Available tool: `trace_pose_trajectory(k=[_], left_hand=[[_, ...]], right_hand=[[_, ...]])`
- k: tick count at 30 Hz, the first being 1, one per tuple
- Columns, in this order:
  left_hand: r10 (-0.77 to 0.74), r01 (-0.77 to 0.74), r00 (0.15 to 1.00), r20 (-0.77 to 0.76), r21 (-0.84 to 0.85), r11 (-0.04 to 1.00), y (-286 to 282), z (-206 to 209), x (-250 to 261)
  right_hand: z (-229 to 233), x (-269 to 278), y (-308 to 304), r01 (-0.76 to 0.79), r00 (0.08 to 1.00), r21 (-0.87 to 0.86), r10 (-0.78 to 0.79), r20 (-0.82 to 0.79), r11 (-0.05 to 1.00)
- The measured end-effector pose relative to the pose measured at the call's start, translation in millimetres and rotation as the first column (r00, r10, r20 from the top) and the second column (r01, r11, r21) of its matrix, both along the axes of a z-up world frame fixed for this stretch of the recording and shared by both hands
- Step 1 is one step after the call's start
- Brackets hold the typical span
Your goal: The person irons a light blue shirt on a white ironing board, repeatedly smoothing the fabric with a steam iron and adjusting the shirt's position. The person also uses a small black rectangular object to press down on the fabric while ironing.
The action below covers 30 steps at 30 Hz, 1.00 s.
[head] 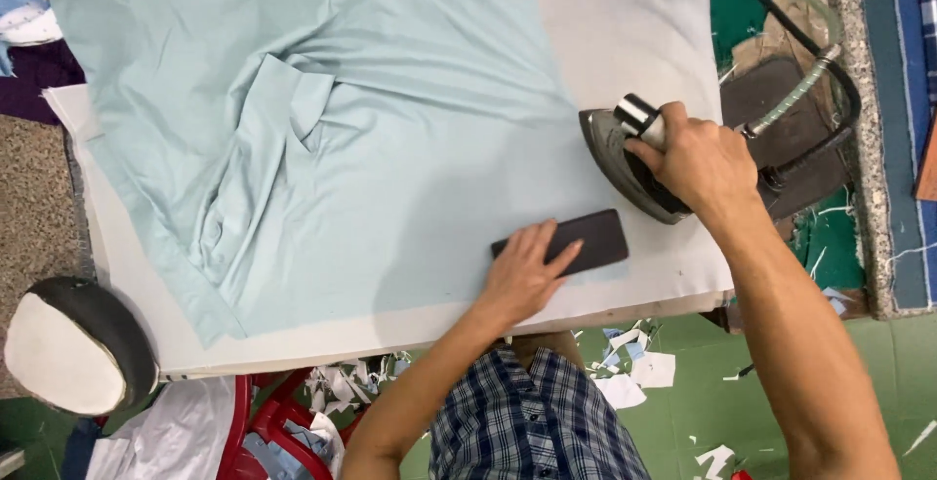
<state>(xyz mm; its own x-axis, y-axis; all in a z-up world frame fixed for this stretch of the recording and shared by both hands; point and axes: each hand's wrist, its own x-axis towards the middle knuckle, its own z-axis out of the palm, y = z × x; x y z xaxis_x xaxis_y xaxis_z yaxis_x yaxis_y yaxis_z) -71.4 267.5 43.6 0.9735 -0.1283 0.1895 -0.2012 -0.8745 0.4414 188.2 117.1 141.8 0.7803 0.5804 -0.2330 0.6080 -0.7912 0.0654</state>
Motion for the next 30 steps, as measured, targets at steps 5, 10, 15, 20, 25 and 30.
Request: trace_pose_trajectory(k=[5,10,15,20,25,30], left_hand=[[0.010,-0.019,0.992,0.125,0.072,0.997,-28,-3,36],[0.019,-0.029,0.986,0.163,0.060,0.998,-32,-11,37],[-0.105,0.169,0.933,-0.345,0.160,0.973,2,41,36],[-0.047,0.115,0.877,-0.479,0.114,0.987,101,46,-50],[0.116,-0.102,0.990,-0.077,0.165,0.981,211,49,-188],[0.480,-0.477,0.873,-0.087,0.055,0.877,293,37,-327]], right_hand=[[-4,37,38,0.081,0.996,0.038,-0.080,-0.027,0.996],[-17,52,55,0.099,0.995,0.068,-0.098,-0.012,0.993],[3,33,54,-0.224,0.843,0.223,0.074,0.533,0.949],[49,-56,57,-0.346,0.851,0.513,0.032,0.525,0.786],[4,-173,59,-0.235,0.896,0.617,-0.079,0.438,0.751],[-69,-297,107,-0.118,0.984,0.604,0.011,0.178,0.788]])
